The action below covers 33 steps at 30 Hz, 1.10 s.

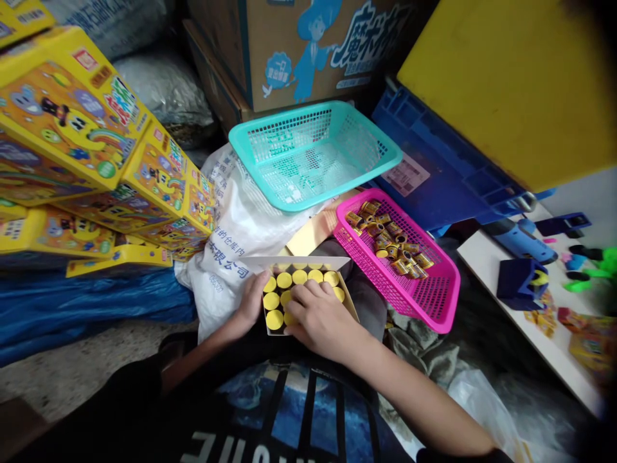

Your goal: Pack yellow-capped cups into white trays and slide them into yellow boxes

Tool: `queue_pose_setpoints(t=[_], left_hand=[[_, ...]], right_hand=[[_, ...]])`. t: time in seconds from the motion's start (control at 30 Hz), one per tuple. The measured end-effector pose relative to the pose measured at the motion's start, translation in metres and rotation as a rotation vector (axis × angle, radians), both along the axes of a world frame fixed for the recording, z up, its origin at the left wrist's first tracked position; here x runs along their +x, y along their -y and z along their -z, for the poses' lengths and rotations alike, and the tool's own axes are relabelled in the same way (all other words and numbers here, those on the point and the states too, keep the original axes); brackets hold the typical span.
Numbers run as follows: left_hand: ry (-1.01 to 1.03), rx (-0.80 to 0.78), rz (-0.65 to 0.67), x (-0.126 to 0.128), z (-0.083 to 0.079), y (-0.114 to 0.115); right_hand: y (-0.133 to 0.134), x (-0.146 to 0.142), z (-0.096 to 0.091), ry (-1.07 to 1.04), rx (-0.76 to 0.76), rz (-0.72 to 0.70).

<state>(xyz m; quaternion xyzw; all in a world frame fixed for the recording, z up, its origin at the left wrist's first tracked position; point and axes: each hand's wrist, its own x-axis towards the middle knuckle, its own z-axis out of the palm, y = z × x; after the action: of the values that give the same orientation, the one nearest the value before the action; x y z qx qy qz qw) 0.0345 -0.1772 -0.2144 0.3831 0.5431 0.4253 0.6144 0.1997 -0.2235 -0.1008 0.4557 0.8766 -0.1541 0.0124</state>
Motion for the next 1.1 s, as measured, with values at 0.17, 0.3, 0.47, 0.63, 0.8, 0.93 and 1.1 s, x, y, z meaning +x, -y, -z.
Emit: queue_pose_setpoints(t=[0.17,0.3,0.47,0.63,0.8,0.93,1.1], left_hand=[[0.134,-0.045,0.032,0.0,0.0,0.001],[0.156,-0.1,0.031,-0.002,0.003,0.0],[0.169,-0.132,0.017,-0.003,0.009,-0.002],[0.135,-0.136,-0.01,-0.001,0.005,-0.001],[0.161,-0.141,-0.039,0.001,-0.001,0.0],[0.168,-0.134,-0.014,0.002,0.0,-0.001],[0.227,-0.137,-0.022,0.003,0.004,0.0]], right_hand=[[0.005,0.018,-0.014,-0.277,0.019,0.108],[-0.016,0.087,-0.034,-0.386,0.178,0.48],[-0.068,0.188,-0.004,0.109,-0.102,1.077],[-0.093,0.205,0.054,0.078,-0.166,1.064],[-0.078,0.203,0.036,-0.103,-0.142,0.955],[-0.034,0.188,-0.022,-0.5,-0.123,0.742],[0.02,0.128,-0.07,-0.419,-0.208,0.444]])
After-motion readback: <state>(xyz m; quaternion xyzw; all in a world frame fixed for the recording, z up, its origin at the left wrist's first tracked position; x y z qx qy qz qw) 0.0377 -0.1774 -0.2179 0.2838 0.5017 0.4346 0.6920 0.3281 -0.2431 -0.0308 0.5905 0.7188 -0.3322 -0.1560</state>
